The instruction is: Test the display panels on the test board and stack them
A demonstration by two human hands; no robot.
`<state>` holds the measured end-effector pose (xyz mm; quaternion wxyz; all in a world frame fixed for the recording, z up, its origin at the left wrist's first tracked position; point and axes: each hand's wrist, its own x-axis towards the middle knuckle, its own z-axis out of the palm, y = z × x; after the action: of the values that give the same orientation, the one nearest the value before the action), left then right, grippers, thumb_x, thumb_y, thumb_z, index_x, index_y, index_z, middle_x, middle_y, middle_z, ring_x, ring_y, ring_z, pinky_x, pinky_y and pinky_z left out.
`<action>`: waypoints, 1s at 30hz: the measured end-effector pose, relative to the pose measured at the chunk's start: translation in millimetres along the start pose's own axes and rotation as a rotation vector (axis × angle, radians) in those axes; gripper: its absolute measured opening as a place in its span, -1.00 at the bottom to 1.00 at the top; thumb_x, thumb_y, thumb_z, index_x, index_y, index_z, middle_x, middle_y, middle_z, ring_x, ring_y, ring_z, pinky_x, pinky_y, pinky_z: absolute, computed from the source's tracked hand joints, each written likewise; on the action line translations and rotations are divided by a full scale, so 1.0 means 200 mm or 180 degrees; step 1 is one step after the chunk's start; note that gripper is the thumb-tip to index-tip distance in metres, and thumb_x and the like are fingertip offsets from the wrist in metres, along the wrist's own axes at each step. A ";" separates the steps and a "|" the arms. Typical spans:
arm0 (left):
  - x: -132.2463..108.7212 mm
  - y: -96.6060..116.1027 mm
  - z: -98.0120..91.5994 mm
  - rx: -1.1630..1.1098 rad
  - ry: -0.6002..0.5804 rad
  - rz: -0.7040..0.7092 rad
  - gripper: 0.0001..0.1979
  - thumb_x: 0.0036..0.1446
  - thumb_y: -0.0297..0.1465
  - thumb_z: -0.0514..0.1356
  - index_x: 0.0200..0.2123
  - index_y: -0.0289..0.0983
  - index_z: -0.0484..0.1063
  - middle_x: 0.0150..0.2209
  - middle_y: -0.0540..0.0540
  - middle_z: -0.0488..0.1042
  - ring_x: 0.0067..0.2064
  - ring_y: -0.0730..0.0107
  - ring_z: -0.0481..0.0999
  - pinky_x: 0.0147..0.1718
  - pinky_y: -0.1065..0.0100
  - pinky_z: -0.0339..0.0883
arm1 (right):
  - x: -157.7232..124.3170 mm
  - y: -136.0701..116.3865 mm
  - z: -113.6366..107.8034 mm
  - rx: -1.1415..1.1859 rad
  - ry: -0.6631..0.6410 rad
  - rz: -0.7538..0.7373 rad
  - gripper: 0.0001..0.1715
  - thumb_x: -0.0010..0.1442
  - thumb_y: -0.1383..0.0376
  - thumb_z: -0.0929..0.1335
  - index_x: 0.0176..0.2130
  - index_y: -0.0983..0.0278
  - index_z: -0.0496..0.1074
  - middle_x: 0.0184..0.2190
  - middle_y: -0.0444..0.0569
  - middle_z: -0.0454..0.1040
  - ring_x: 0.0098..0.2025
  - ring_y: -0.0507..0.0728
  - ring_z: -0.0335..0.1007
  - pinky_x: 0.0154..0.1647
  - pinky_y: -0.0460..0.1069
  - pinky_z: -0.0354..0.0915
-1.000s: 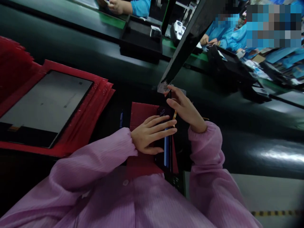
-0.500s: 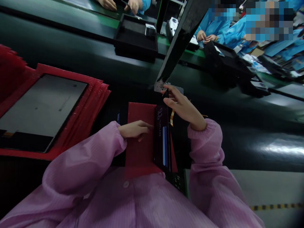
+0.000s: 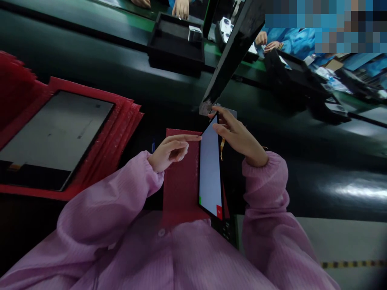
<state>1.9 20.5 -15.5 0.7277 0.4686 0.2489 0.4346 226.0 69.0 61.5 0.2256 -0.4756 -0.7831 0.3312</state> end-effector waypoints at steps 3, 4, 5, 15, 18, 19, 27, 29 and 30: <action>0.01 -0.04 0.00 0.0663 0.0359 0.0194 -0.66 0.23 -0.24 0.09 -0.07 -0.29 0.51 -0.56 0.06 0.34 -0.60 0.60 0.19 -0.61 0.47 0.06 | 0.00 -0.01 0.00 -0.0061 -0.0019 0.0063 -0.34 0.29 0.07 0.27 0.30 0.15 0.14 0.21 0.01 0.33 0.11 0.20 0.35 0.14 0.14 0.33; 0.02 -0.05 0.00 0.1004 0.0508 0.0329 -0.66 0.24 -0.21 0.09 -0.07 -0.28 0.50 -0.48 0.01 0.41 -0.53 0.57 0.29 -0.54 0.46 0.18 | 0.00 -0.01 0.00 -0.0072 -0.0031 0.0059 -0.34 0.29 0.07 0.27 0.31 0.15 0.13 0.22 0.00 0.33 0.11 0.20 0.36 0.14 0.14 0.33; 0.02 -0.06 0.01 0.1355 0.0649 0.0467 -0.65 0.25 -0.18 0.10 -0.06 -0.27 0.49 -0.38 -0.04 0.47 -0.43 0.52 0.39 -0.43 0.44 0.28 | 0.01 -0.01 0.00 -0.0071 -0.0040 0.0038 -0.33 0.29 0.07 0.27 0.32 0.14 0.12 0.22 0.00 0.33 0.11 0.20 0.36 0.14 0.14 0.34; 0.24 -0.11 0.01 0.1505 0.0718 0.0332 -0.35 0.26 0.08 -0.06 0.23 -0.23 0.20 0.34 -0.22 0.16 0.39 0.16 0.08 0.36 0.07 -0.10 | 0.00 -0.03 0.00 -0.0206 0.0006 -0.0019 -0.24 0.27 0.05 0.23 0.36 0.20 0.05 0.26 0.05 0.30 0.20 0.27 0.31 0.20 0.24 0.28; 0.36 -0.15 0.04 0.1312 0.0488 0.0381 -0.26 0.25 0.14 -0.15 0.23 -0.27 0.22 0.34 -0.25 0.18 0.38 0.11 0.11 0.35 0.08 -0.05 | 0.00 -0.03 0.02 -0.0313 0.0083 -0.0026 -0.23 0.26 0.02 0.21 0.36 0.21 0.03 0.27 0.07 0.27 0.30 0.27 0.21 0.31 0.27 0.14; 0.39 -0.16 0.05 0.1236 0.0391 0.0406 -0.23 0.23 0.17 -0.18 0.21 -0.28 0.25 0.32 -0.26 0.22 0.36 0.10 0.15 0.33 0.09 -0.01 | -0.01 -0.03 0.02 -0.0333 0.0105 -0.0029 -0.22 0.26 0.02 0.21 0.36 0.23 0.02 0.28 0.09 0.26 0.31 0.26 0.19 0.33 0.27 0.11; 0.42 -0.26 0.07 0.1065 0.0168 0.0402 -0.18 0.25 0.15 -0.26 0.15 -0.40 0.30 0.17 -0.30 0.40 0.21 0.09 0.37 0.25 0.10 0.15 | -0.04 -0.03 0.04 -0.0738 0.0763 -0.0055 -0.24 0.19 -0.12 0.23 0.18 0.32 0.23 0.09 0.24 0.40 0.17 0.35 0.32 0.22 0.33 0.22; 0.41 -0.25 0.07 0.1145 0.0192 0.0298 -0.24 0.33 0.04 -0.31 0.17 -0.44 0.27 0.16 -0.31 0.41 0.21 0.11 0.37 0.24 0.11 0.17 | -0.04 -0.03 0.03 -0.0789 0.0661 -0.0014 -0.25 0.19 -0.12 0.21 0.17 0.29 0.25 0.12 0.23 0.39 0.18 0.37 0.32 0.22 0.34 0.22; 0.41 -0.25 0.07 0.1209 0.0218 0.0239 -0.29 0.35 -0.03 -0.31 0.19 -0.44 0.26 0.17 -0.30 0.39 0.23 0.13 0.35 0.25 0.12 0.16 | -0.03 -0.03 0.02 -0.0825 0.0595 0.0051 -0.25 0.18 -0.12 0.21 0.16 0.29 0.26 0.13 0.23 0.38 0.18 0.38 0.33 0.23 0.34 0.22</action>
<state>73.0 76.5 -50.1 0.6005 0.5915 0.3334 0.4224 222.5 60.1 62.1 0.2316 -0.5357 -0.7910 0.1836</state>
